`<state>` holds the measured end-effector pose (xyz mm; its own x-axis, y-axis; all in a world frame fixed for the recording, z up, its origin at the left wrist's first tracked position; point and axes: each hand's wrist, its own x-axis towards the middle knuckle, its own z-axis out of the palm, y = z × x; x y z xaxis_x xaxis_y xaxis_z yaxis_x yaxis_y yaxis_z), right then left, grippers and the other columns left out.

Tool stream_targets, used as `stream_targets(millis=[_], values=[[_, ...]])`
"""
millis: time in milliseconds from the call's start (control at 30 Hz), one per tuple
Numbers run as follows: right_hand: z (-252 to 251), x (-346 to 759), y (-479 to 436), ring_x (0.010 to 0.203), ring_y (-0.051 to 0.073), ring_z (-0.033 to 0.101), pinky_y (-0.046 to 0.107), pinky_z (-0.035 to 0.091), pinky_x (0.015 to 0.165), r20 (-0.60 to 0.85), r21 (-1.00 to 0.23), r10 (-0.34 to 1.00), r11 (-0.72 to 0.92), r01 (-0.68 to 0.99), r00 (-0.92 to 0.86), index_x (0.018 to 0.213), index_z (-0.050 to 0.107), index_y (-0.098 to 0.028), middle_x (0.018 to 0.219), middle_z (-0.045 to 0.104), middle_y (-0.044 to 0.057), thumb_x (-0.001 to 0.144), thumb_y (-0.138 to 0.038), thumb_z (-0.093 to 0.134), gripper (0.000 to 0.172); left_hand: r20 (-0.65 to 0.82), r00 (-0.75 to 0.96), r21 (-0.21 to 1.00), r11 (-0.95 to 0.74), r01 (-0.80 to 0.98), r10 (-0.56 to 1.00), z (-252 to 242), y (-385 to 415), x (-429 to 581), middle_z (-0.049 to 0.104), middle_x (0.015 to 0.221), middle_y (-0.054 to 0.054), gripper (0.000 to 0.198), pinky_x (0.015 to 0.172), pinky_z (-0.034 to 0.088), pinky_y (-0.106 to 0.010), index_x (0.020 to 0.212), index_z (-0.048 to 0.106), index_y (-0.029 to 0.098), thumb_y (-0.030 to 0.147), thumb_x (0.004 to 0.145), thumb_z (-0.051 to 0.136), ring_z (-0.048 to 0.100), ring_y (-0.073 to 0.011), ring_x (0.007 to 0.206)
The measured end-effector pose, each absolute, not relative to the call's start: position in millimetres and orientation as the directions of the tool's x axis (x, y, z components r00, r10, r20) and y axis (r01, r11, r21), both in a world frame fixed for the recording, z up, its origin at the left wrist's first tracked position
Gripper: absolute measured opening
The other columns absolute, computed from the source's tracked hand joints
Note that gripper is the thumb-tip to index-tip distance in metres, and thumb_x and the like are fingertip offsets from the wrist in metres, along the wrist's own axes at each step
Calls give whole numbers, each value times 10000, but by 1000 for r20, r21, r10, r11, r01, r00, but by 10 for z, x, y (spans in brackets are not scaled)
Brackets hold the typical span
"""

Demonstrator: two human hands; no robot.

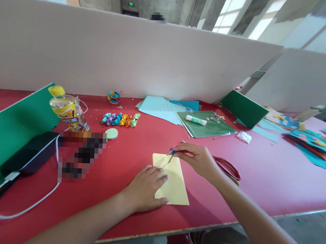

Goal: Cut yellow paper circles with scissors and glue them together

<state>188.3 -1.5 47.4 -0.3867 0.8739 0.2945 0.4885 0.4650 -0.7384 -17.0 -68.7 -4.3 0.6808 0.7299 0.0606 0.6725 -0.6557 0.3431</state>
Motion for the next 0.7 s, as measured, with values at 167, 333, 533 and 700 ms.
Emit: stream_targets(millis=[167,333,533,700], values=[[489,1858,-26,769,172,666,309,518,792,356,-713,857,507,485,-372,828,701,-234,815,714,-1,811,-284,585,128,61,680,330,-657,677,731,-38,-685,-168,504,1262,-120,586,989,338,-427,1244,490,160,528,788,481,439,-281,1150],[539,1821,-14,728,165,667,265,535,701,349,-740,871,483,468,-346,798,702,-229,786,713,-3,789,-239,600,103,67,673,335,-652,680,736,-65,-694,-166,499,1272,-116,597,993,336,-430,1248,489,166,540,783,483,436,-281,1156],[532,1804,22,723,167,671,273,558,670,308,-807,890,432,403,-337,799,694,-229,788,712,-1,787,-214,582,114,66,671,341,-649,680,738,-69,-693,-172,490,1287,-111,595,994,335,-426,1253,484,173,535,780,492,428,-277,1169],[497,1797,53,726,172,673,285,562,668,330,-782,886,449,432,-325,810,696,-235,798,715,-1,783,-237,597,103,77,669,338,-651,680,739,-47,-699,-173,497,1273,-116,581,987,344,-418,1246,488,175,519,778,504,439,-273,1159]])
